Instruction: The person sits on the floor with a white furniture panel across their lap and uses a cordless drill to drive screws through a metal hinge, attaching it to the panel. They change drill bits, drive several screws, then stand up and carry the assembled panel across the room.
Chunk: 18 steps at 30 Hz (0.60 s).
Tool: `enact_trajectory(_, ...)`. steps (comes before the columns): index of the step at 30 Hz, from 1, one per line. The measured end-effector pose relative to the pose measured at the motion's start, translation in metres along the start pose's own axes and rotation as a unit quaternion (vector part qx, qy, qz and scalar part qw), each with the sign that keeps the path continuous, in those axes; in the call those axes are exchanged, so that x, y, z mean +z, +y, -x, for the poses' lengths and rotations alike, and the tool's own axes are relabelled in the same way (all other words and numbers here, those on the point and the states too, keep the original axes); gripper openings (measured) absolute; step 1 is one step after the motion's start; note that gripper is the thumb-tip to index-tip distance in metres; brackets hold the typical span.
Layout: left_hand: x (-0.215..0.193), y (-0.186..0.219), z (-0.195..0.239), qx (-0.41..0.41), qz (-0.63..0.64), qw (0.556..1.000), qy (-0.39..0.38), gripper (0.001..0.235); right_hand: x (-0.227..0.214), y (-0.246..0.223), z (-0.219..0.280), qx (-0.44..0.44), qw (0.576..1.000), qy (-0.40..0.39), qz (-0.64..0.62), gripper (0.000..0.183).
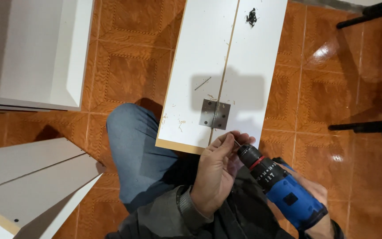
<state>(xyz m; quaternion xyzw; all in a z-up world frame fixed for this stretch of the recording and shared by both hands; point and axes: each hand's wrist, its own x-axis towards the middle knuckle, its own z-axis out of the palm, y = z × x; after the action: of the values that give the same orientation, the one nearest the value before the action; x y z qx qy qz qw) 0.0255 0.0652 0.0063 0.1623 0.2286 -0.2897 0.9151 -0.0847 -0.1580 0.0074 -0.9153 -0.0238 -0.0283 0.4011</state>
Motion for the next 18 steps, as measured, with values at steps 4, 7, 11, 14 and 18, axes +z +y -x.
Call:
enact_trajectory(4, 0.008, 0.003, 0.002, 0.0, -0.016, 1.0, 0.021, 0.023, 0.004, 0.013, 0.013, 0.031, 0.999, 0.0, -0.034, 0.043)
enact_trajectory(7, 0.013, 0.01, 0.005, -0.004, 0.009, 1.0, 0.024, 0.018, 0.01, 0.018, 0.025, 0.117, 0.984, 0.016, -0.135, 0.034)
enact_trajectory(11, 0.004, 0.004, 0.0, 0.008, 0.043, 0.999, 0.006, 0.016, 0.013, 0.027, 0.022, 0.041, 0.997, 0.02, 0.064, 0.03)
enact_trajectory(14, 0.004, 0.007, -0.001, 0.005, 0.058, 0.998, 0.013, 0.017, 0.01, 0.005, 0.005, 0.008, 0.996, 0.017, 0.093, 0.032)
enact_trajectory(18, 0.0, 0.006, -0.004, -0.002, 0.034, 0.999, 0.019, 0.021, 0.009, -0.039, -0.017, -0.053, 0.988, 0.011, 0.147, 0.037)
